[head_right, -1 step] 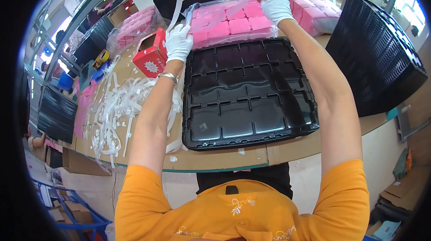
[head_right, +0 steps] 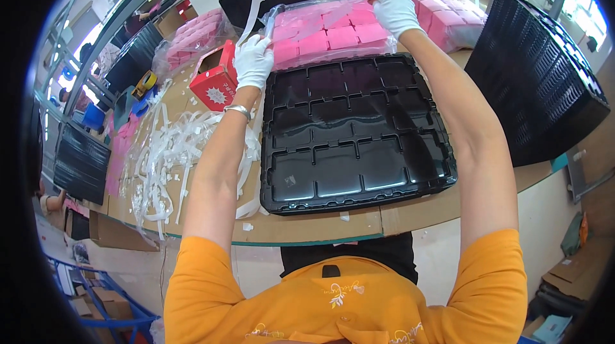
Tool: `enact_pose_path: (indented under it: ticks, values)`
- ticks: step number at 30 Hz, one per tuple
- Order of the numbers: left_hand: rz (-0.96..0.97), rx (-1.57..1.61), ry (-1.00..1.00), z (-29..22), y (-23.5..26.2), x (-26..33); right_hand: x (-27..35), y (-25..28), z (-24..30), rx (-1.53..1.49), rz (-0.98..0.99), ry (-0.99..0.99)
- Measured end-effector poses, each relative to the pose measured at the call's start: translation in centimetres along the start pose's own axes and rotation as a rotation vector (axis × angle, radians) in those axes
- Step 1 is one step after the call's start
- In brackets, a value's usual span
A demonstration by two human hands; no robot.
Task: The person assembles plastic trays by hand, preparing them with foam inserts and white plastic strips.
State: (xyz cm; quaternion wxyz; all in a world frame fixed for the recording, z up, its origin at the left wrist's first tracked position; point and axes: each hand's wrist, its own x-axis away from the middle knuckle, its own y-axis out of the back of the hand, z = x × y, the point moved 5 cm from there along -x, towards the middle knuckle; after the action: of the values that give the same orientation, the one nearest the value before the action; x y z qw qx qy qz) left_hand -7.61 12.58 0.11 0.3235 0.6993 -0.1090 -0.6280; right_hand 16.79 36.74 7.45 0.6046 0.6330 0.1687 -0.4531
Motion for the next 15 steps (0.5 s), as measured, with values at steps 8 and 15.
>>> enact_pose_path:
  ticks: [8,15]
  values:
    - [-0.188,0.055,-0.307,-4.3,8.1,2.4,7.2,8.3,2.9,0.003,-0.111,0.278]
    - [0.012,0.128,-0.404,-10.5,17.5,9.6,19.0,15.9,9.1,0.106,0.056,0.388]
